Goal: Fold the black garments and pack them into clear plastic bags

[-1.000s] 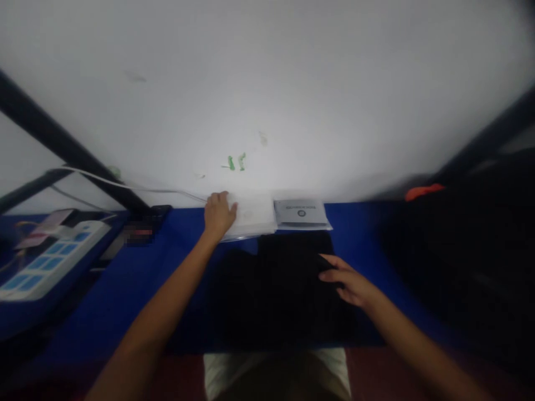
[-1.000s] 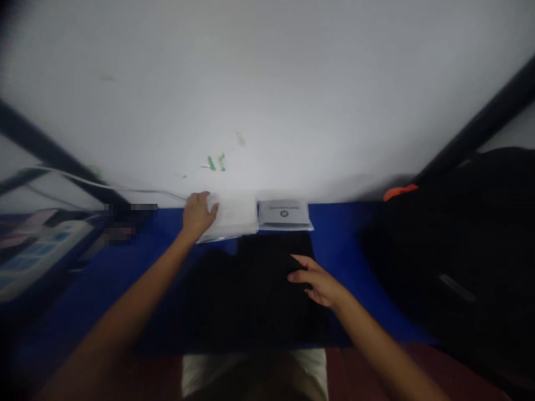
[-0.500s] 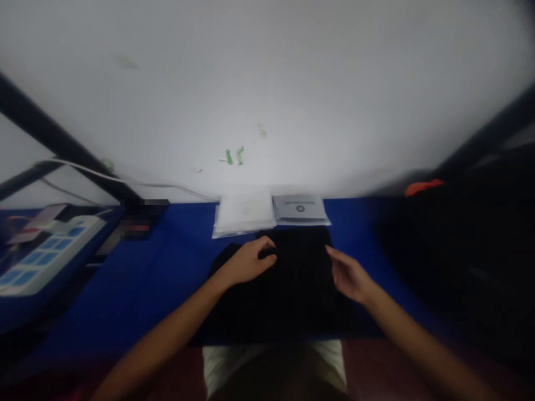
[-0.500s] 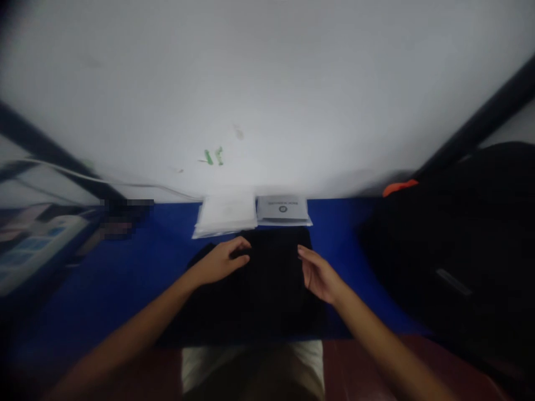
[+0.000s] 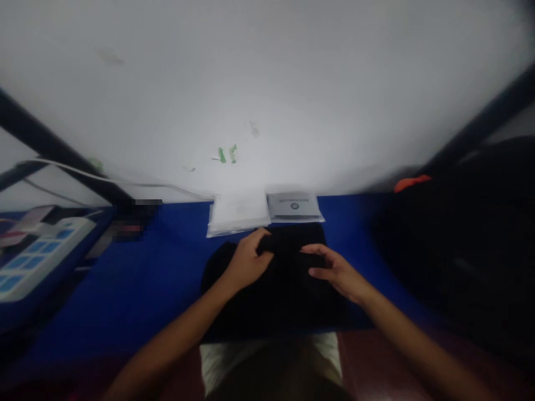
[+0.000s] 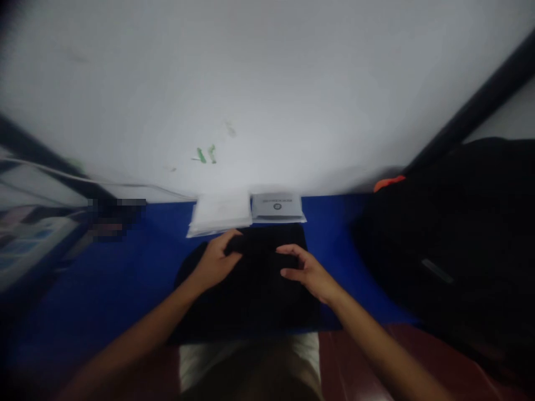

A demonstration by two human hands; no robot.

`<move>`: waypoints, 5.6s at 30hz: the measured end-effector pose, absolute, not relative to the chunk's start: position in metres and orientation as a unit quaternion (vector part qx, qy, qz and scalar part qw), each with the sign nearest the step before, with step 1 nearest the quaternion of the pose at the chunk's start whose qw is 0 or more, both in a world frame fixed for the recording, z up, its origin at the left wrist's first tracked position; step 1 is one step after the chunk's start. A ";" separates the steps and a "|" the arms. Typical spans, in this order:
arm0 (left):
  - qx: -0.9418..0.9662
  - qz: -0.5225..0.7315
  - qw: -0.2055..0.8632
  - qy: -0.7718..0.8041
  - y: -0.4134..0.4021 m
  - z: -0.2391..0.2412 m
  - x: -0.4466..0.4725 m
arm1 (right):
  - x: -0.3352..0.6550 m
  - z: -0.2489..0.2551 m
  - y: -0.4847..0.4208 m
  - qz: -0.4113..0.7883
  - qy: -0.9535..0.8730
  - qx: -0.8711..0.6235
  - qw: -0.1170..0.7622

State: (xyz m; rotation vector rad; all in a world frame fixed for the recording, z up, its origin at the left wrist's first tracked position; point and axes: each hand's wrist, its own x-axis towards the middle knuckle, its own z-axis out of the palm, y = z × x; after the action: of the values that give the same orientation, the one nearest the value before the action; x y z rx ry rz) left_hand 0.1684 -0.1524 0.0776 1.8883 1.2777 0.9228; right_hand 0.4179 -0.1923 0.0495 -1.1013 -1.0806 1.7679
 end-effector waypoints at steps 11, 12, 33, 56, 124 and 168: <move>0.587 0.489 0.363 0.535 -0.192 0.051 0.037 | 0.461 0.049 -0.191 0.453 -0.645 -0.542 0.293; 0.636 0.460 0.308 0.538 -0.191 0.054 0.040 | 0.462 0.049 -0.191 0.404 -0.686 -0.537 0.278; 0.801 0.190 0.319 0.470 -0.095 0.068 0.125 | 0.463 0.071 -0.155 0.332 -0.771 -0.489 0.236; 0.903 0.148 0.191 0.355 -0.163 0.097 0.099 | 0.461 0.073 -0.154 0.404 -0.783 -0.436 0.183; 0.596 0.323 0.530 0.509 -0.107 0.063 0.099 | 0.397 0.065 -0.120 0.630 -0.656 -0.371 0.187; 0.396 0.466 0.706 0.357 -0.120 0.058 0.127 | 0.393 0.048 -0.115 0.682 -0.533 -0.342 0.366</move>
State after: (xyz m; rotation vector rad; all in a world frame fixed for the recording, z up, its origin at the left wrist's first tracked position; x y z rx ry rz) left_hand 0.1266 -0.1195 0.0577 0.8800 0.7937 1.0344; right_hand 0.3932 -0.1151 0.0480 -0.8786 -1.3691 1.7529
